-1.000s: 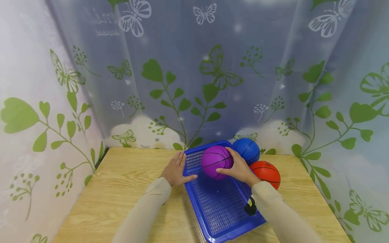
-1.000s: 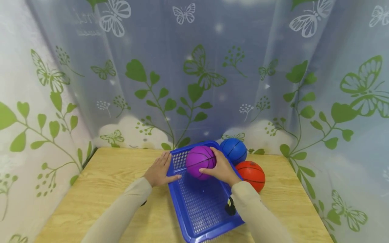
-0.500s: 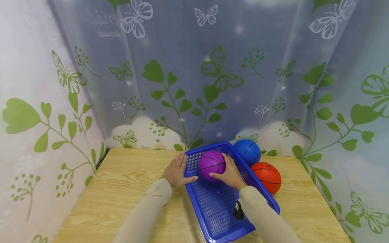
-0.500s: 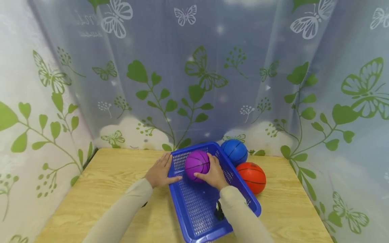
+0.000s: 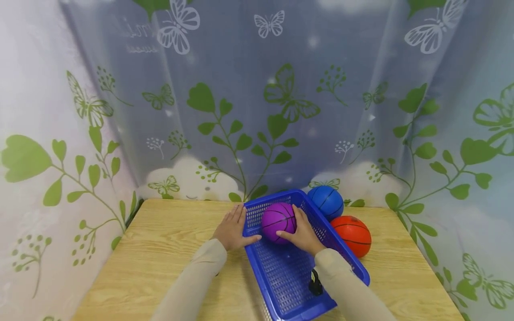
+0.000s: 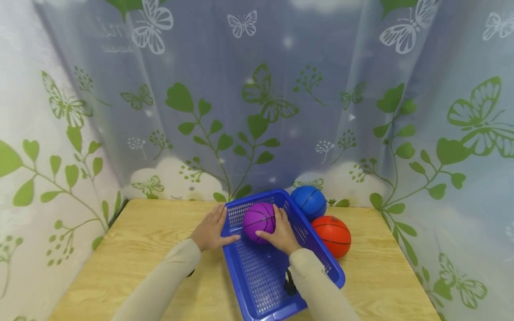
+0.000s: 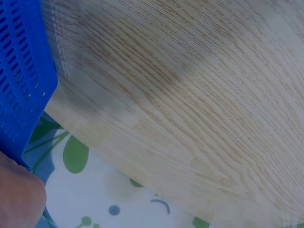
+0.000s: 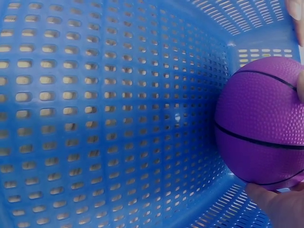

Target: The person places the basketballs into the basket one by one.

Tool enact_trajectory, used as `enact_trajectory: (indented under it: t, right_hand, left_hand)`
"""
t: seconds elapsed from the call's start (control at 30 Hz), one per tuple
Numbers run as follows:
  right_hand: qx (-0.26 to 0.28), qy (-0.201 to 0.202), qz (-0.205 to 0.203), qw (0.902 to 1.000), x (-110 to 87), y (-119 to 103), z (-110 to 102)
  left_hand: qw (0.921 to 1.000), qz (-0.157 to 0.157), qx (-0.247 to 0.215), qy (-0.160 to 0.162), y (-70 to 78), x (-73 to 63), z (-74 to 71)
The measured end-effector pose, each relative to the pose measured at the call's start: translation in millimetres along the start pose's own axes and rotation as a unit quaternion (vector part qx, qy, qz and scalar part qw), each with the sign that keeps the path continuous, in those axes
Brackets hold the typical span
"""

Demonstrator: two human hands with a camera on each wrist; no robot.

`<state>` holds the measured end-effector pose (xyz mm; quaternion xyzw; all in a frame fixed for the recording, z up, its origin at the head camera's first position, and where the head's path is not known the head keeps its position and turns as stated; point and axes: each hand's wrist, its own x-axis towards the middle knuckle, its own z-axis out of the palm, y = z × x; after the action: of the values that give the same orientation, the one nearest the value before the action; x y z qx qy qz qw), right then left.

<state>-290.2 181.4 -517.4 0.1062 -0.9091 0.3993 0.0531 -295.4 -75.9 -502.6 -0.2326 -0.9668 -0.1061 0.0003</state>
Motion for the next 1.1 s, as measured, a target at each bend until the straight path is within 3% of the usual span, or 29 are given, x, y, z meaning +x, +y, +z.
enact_trajectory:
  t: [0.37,0.87,1.1]
  right_hand:
    - [-0.003,-0.018,0.015,0.9997,0.4,-10.5,-13.7]
    - [-0.041,-0.029,-0.029,0.9983,-5.7,-23.6,-77.3]
    - [-0.063,-0.016,-0.013,0.9978,-18.5,-9.9,-109.0]
  left_hand:
    - [0.9999,0.005,-0.002,0.008,-1.5,1.6,4.1]
    - [1.0,0.004,0.005,0.006,-4.4,3.3,7.1]
    - [0.9999,0.003,0.011,0.006,-4.6,4.1,8.4]
